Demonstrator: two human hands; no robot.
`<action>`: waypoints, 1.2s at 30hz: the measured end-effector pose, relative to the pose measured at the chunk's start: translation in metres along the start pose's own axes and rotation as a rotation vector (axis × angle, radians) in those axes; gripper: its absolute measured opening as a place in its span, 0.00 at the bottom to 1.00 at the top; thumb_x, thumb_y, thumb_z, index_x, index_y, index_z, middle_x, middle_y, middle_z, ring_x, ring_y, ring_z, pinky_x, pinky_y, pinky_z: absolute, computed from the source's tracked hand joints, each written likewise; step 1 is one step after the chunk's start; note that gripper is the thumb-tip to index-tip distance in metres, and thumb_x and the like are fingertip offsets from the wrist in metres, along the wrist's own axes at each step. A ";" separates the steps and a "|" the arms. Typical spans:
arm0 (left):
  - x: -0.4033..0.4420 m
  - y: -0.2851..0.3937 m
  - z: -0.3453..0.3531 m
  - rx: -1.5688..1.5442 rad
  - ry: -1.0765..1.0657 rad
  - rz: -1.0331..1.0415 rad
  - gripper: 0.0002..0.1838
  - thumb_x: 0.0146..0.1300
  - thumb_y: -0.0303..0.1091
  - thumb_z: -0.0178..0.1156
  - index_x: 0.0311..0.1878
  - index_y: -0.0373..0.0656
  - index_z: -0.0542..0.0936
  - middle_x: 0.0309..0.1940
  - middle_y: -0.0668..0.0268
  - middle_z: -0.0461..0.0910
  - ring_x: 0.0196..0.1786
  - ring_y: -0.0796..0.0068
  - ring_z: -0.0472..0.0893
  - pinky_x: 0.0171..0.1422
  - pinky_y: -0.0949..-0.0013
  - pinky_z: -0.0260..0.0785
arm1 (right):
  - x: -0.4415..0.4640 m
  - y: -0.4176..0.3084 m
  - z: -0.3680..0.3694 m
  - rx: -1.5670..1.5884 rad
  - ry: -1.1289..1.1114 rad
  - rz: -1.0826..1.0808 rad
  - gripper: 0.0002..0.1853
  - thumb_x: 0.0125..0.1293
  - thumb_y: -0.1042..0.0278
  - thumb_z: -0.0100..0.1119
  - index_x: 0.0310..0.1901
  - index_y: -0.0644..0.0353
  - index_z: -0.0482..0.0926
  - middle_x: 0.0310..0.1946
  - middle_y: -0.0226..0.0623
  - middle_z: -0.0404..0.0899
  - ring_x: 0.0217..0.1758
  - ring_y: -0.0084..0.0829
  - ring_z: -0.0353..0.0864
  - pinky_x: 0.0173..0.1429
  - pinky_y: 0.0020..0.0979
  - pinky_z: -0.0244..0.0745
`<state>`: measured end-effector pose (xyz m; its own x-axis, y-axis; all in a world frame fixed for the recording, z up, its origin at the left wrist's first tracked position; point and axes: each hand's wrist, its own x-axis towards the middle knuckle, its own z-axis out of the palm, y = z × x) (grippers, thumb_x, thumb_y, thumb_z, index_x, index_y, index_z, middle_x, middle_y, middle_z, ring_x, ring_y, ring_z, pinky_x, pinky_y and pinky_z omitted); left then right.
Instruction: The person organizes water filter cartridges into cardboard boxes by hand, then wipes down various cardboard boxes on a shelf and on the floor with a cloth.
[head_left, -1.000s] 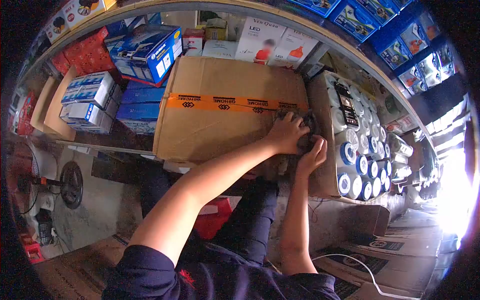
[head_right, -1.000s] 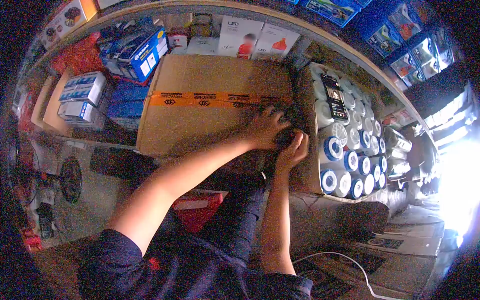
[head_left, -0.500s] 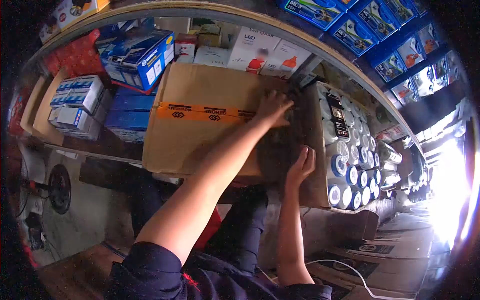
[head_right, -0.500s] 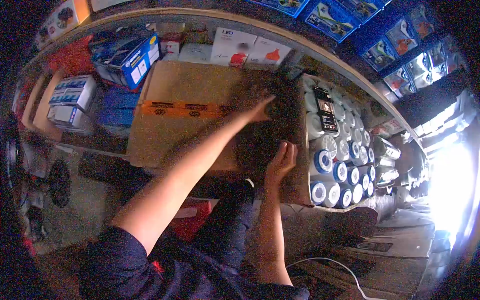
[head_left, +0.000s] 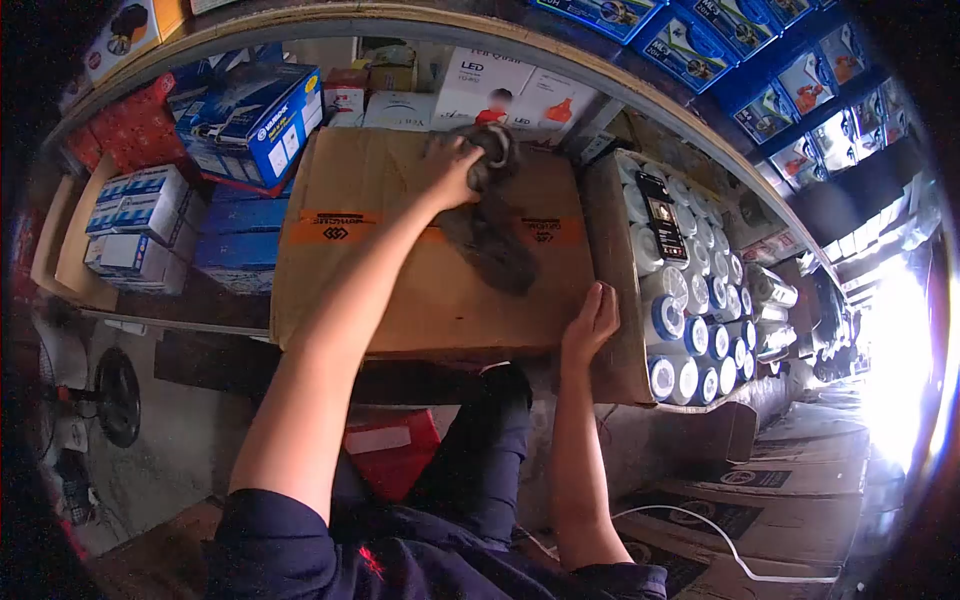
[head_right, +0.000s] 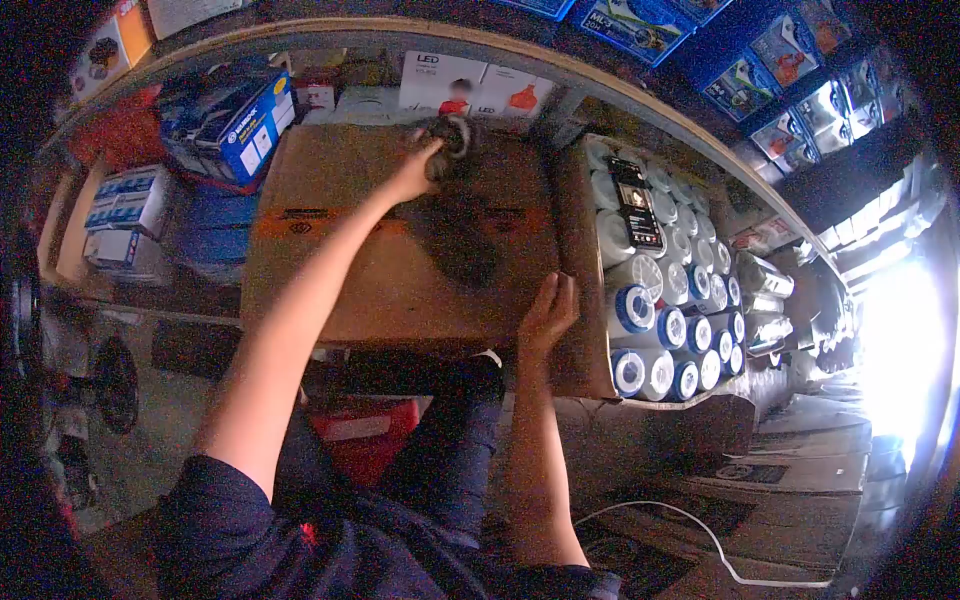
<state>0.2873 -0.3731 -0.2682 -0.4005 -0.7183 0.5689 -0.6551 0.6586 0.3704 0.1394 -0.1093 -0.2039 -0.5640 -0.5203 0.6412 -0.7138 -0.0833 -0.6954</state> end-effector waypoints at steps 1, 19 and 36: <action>-0.006 -0.008 -0.019 -0.028 -0.085 -0.042 0.40 0.35 0.47 0.69 0.57 0.58 0.66 0.62 0.59 0.58 0.62 0.45 0.57 0.61 0.48 0.56 | 0.001 0.000 -0.001 0.009 -0.006 0.000 0.13 0.64 0.67 0.44 0.31 0.69 0.73 0.24 0.45 0.72 0.27 0.37 0.70 0.33 0.33 0.64; -0.115 -0.033 -0.226 0.322 -0.238 -0.332 0.35 0.35 0.40 0.65 0.53 0.50 0.68 0.54 0.60 0.63 0.55 0.50 0.62 0.53 0.52 0.65 | -0.001 0.002 -0.002 0.066 -0.031 0.019 0.13 0.63 0.67 0.46 0.30 0.70 0.73 0.21 0.42 0.72 0.25 0.32 0.71 0.31 0.31 0.64; -0.190 0.086 -0.254 0.173 -0.295 -0.171 0.28 0.32 0.37 0.65 0.44 0.45 0.71 0.43 0.57 0.66 0.50 0.50 0.64 0.51 0.52 0.64 | -0.002 0.006 0.003 0.042 -0.013 -0.033 0.15 0.65 0.65 0.44 0.27 0.70 0.70 0.19 0.39 0.68 0.23 0.27 0.63 0.29 0.29 0.60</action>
<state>0.4699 -0.1231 -0.1575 -0.4264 -0.8649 0.2647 -0.8169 0.4939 0.2979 0.1375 -0.1111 -0.2107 -0.5350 -0.5280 0.6595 -0.7132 -0.1361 -0.6876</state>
